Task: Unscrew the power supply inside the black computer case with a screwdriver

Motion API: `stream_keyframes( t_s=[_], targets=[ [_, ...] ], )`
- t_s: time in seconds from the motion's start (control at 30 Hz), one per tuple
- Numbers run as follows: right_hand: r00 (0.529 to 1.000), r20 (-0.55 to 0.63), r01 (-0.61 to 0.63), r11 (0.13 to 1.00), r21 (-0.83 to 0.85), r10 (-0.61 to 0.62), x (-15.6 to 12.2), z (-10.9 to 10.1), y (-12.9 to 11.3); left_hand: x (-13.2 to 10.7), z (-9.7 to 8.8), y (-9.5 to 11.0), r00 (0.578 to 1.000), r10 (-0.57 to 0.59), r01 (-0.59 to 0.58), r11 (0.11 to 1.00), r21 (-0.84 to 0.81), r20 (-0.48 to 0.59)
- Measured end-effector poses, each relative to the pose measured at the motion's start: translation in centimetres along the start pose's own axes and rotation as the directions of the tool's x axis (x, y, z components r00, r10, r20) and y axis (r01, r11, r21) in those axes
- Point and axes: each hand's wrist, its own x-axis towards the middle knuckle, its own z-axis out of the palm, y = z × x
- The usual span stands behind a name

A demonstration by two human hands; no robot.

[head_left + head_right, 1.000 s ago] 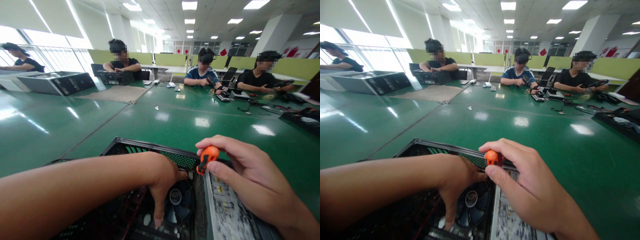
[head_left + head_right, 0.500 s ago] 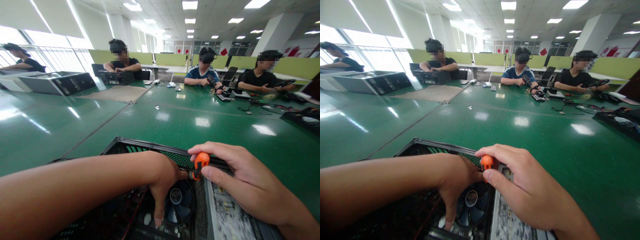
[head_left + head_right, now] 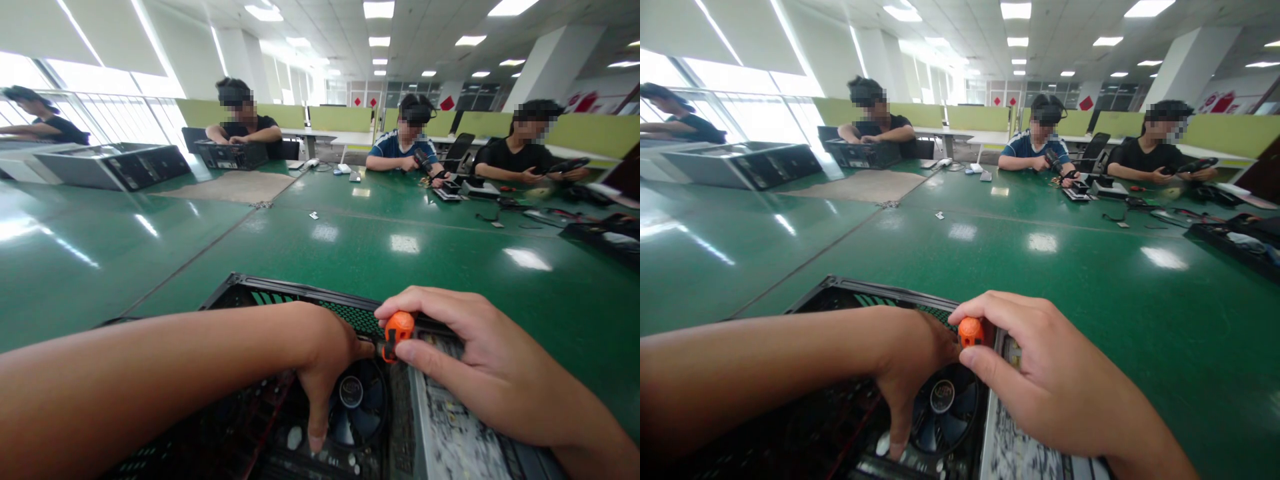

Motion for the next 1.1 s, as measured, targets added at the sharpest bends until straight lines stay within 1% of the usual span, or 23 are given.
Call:
stream_keyframes(
  t_s=[0.17,0.27,0.37,0.6,0.67,0.73,0.8,0.93,1.1],
  targets=[
    [0.998,-0.031,-0.059,0.998,-0.007,0.058,0.10,0.29,-0.05,-0.12,-0.17,0.18,1.000,-0.013,0.013,1.000,0.001,-0.013],
    [0.996,-0.042,-0.073,0.997,-0.012,0.073,0.17,0.39,-0.09,-0.22,-0.29,0.27,1.000,-0.021,0.021,1.000,0.010,0.015],
    [0.997,-0.051,-0.061,0.998,-0.011,0.061,0.21,0.32,-0.18,-0.16,-0.42,0.33,0.999,-0.010,0.009,0.999,0.031,0.044],
    [1.000,-0.009,0.003,1.000,0.001,-0.003,0.14,0.10,0.18,-0.22,-0.45,0.43,1.000,0.014,-0.016,0.995,0.102,0.015],
    [1.000,-0.009,0.000,1.000,0.004,0.000,0.02,0.06,0.19,-0.24,-0.42,0.42,1.000,0.013,-0.014,0.995,0.095,0.011],
    [1.000,-0.012,-0.016,1.000,0.004,0.016,-0.12,0.03,0.08,-0.20,-0.42,0.41,0.999,-0.007,0.004,0.998,0.062,0.048],
    [0.999,-0.018,-0.041,0.999,-0.002,0.041,-0.20,0.04,-0.06,-0.16,-0.45,0.41,0.998,-0.027,0.024,0.999,0.044,0.061],
    [0.996,-0.034,-0.087,0.996,-0.022,0.086,-0.09,0.20,-0.12,-0.25,-0.50,0.43,0.999,-0.028,0.026,0.998,0.050,0.043],
    [0.993,-0.046,-0.109,0.993,-0.053,0.106,0.18,0.30,0.02,-0.37,-0.36,0.33,0.999,-0.017,0.018,0.999,0.033,-0.027]
  ],
)
